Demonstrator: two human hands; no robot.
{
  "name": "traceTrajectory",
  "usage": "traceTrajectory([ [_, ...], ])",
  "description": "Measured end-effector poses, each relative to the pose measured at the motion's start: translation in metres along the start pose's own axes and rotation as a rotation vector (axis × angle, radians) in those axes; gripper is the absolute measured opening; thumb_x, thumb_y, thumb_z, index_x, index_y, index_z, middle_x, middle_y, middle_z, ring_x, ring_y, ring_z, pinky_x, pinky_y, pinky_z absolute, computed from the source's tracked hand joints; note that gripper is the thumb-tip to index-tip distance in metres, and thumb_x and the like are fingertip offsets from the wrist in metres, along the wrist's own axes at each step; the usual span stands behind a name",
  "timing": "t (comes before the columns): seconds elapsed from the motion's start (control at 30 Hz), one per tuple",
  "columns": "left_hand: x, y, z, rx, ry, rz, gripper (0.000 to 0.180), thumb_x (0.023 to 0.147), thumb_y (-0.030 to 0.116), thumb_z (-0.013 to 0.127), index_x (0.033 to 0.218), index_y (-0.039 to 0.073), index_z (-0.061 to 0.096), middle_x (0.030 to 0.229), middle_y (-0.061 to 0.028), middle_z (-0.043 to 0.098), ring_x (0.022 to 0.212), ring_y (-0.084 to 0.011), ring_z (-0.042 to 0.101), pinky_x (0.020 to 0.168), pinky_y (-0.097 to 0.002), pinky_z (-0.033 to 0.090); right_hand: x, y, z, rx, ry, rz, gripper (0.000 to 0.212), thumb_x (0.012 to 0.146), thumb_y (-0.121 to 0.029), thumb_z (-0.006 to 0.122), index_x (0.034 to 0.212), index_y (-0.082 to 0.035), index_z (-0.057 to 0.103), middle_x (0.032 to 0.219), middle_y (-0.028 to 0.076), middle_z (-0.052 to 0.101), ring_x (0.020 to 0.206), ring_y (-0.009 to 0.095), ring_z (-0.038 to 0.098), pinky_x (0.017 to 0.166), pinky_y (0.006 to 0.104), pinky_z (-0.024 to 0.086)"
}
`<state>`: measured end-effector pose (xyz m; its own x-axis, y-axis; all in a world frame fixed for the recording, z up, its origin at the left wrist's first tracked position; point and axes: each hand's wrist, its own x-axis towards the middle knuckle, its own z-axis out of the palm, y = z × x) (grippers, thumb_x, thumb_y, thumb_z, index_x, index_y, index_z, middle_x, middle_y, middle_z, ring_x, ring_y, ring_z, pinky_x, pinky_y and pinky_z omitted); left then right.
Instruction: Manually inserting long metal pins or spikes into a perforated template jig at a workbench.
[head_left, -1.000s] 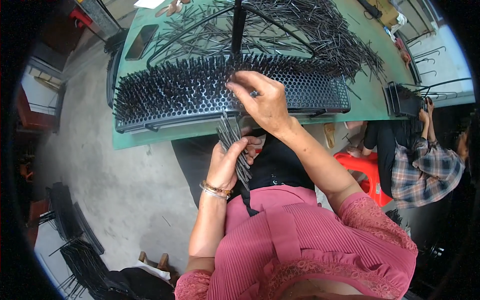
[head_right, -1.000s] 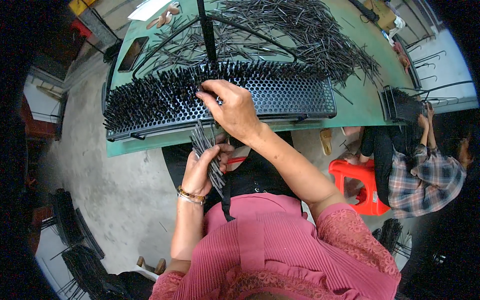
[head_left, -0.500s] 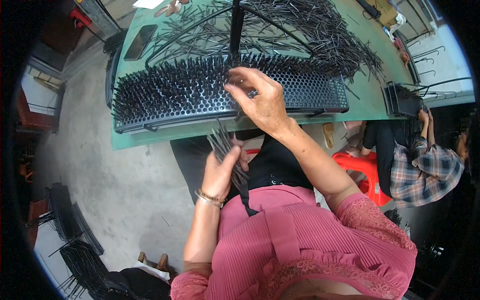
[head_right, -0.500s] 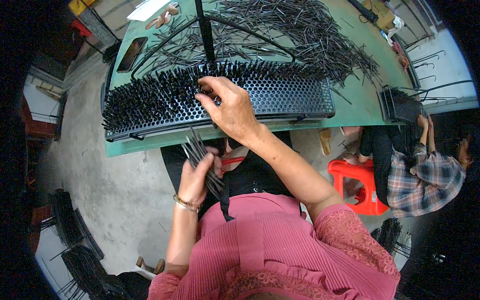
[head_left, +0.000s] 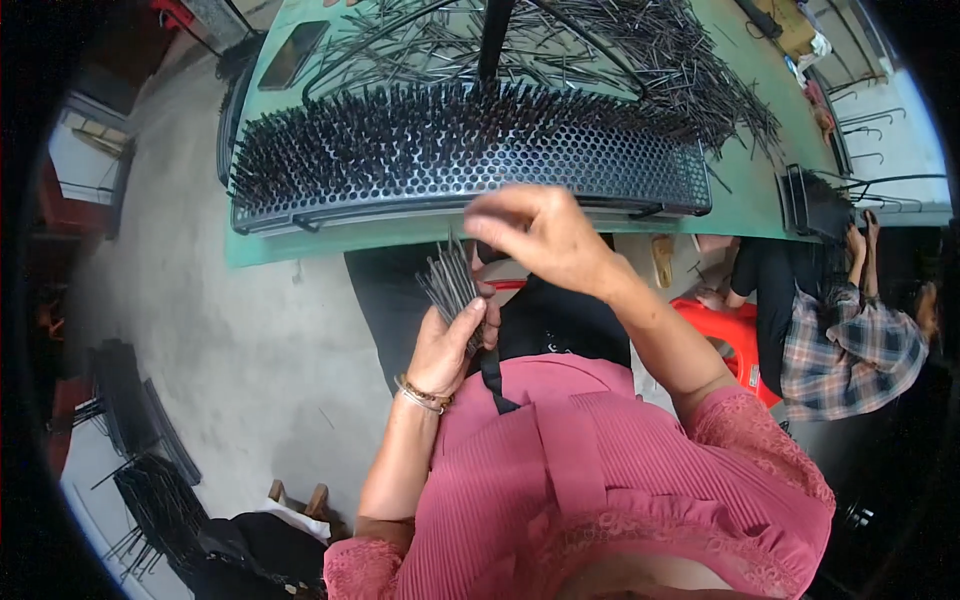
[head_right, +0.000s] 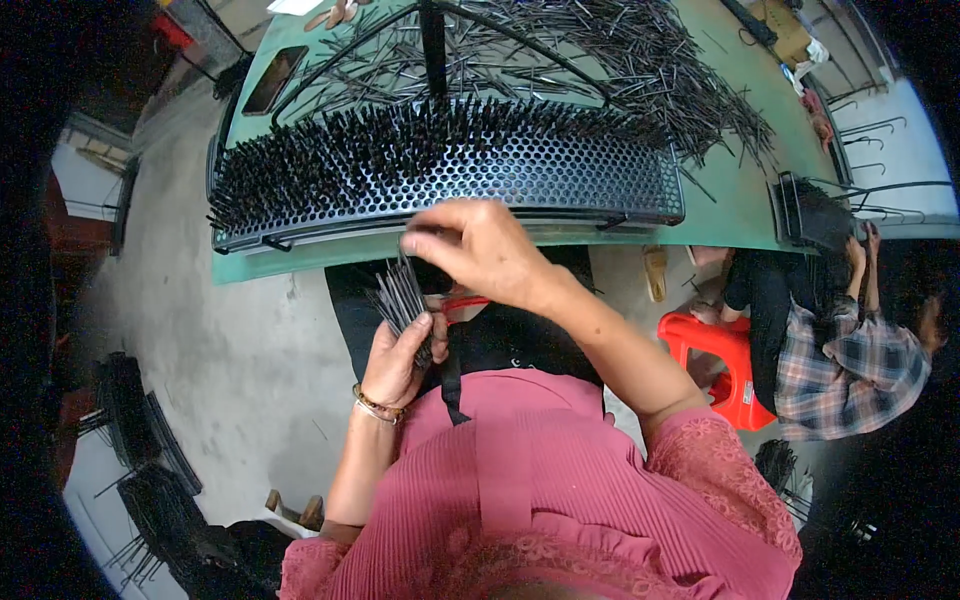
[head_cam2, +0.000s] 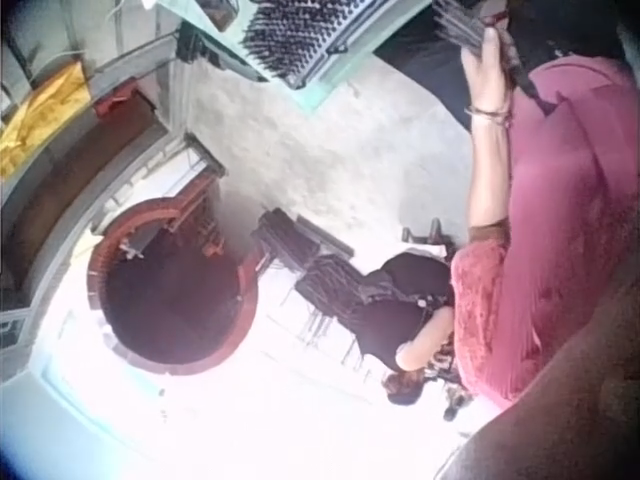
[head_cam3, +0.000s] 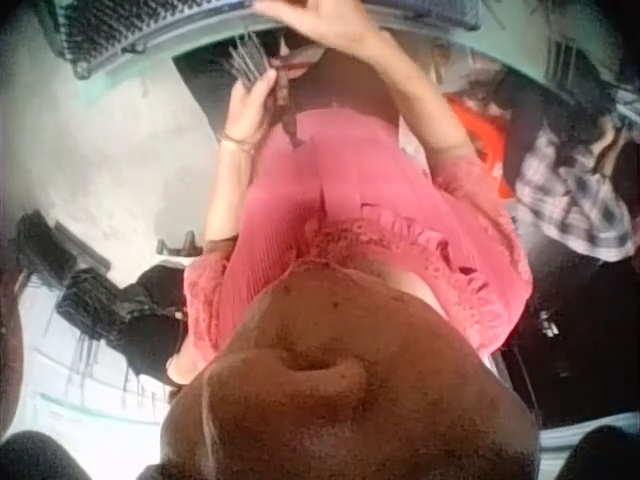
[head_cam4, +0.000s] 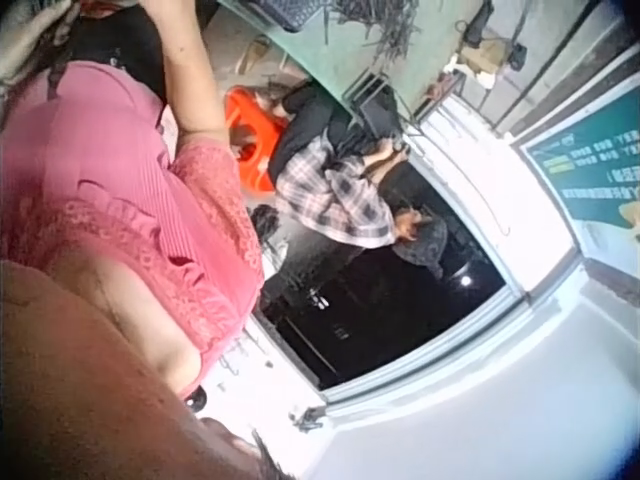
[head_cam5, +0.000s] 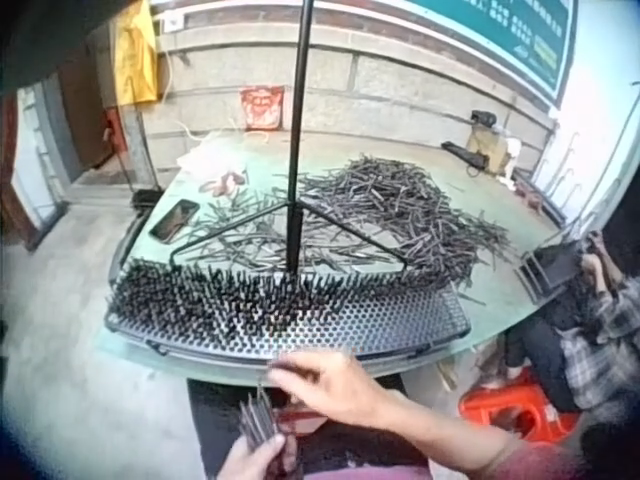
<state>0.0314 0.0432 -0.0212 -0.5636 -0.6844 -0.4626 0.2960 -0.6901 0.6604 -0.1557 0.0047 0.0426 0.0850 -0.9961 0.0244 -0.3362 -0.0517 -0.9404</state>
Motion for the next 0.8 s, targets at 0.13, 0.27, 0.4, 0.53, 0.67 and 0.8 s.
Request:
traceTrajectory([
  [0.13,0.002,0.015,0.015,0.143,-0.090,0.123,0.024,0.094,0.018,0.053,0.109,-0.001,0.051,0.086,-0.0079,0.060,0.069,-0.0130,0.056,0.059,-0.0253,0.046,-0.010,0.001,0.001,0.240,-0.150,0.264,0.028,0.086,-0.020,0.067,0.095,0.007,0.065,0.074,0.006,0.063,0.069,0.008,0.058,0.060,0.0235,0.048],
  [0.27,0.007,0.019,0.024,0.102,-0.075,0.141,0.027,0.095,0.019,0.050,0.113,-0.001,0.052,0.089,-0.0104,0.063,0.069,-0.0132,0.058,0.057,-0.0234,0.045,-0.011,0.008,-0.006,0.289,-0.098,0.295,0.024,0.085,-0.016,0.067,0.088,0.007,0.065,0.077,0.005,0.064,0.070,0.009,0.058,0.063,0.0242,0.049],
  [0.4,0.017,0.020,0.031,0.150,0.001,0.181,0.024,0.096,0.018,0.049,0.107,-0.003,0.056,0.087,-0.0108,0.064,0.067,-0.0127,0.058,0.055,-0.0233,0.045,-0.011,0.011,-0.012,0.396,0.022,0.299,0.018,0.085,-0.011,0.066,0.092,0.006,0.065,0.082,0.005,0.065,0.075,0.009,0.060,0.067,0.0237,0.050],
  [0.53,0.027,0.030,0.040,0.143,0.012,0.205,0.023,0.095,0.016,0.049,0.104,-0.004,0.057,0.089,-0.0125,0.065,0.065,-0.0120,0.058,0.053,-0.0233,0.045,-0.005,0.002,-0.026,0.413,0.250,0.086,0.015,0.086,-0.008,0.064,0.096,0.003,0.064,0.084,0.003,0.066,0.075,0.007,0.060,0.067,0.0219,0.050],
  [0.67,0.042,0.030,0.039,0.142,-0.005,0.135,0.026,0.096,0.016,0.048,0.113,-0.004,0.051,0.092,-0.0148,0.066,0.063,-0.0123,0.058,0.052,-0.0231,0.045,0.013,-0.007,-0.051,0.300,0.474,-0.189,0.019,0.085,-0.009,0.066,0.099,0.003,0.061,0.085,0.004,0.065,0.076,0.007,0.060,0.068,0.0208,0.049],
  [0.8,0.049,0.026,0.042,0.191,0.006,-0.002,0.025,0.096,0.017,0.048,0.111,-0.002,0.050,0.091,-0.0148,0.066,0.062,-0.0133,0.058,0.051,-0.0237,0.046,0.034,0.008,-0.062,-0.069,0.485,-0.352,0.021,0.084,-0.010,0.065,0.101,0.000,0.061,0.083,0.008,0.066,0.073,0.010,0.062,0.066,0.0238,0.049],
])
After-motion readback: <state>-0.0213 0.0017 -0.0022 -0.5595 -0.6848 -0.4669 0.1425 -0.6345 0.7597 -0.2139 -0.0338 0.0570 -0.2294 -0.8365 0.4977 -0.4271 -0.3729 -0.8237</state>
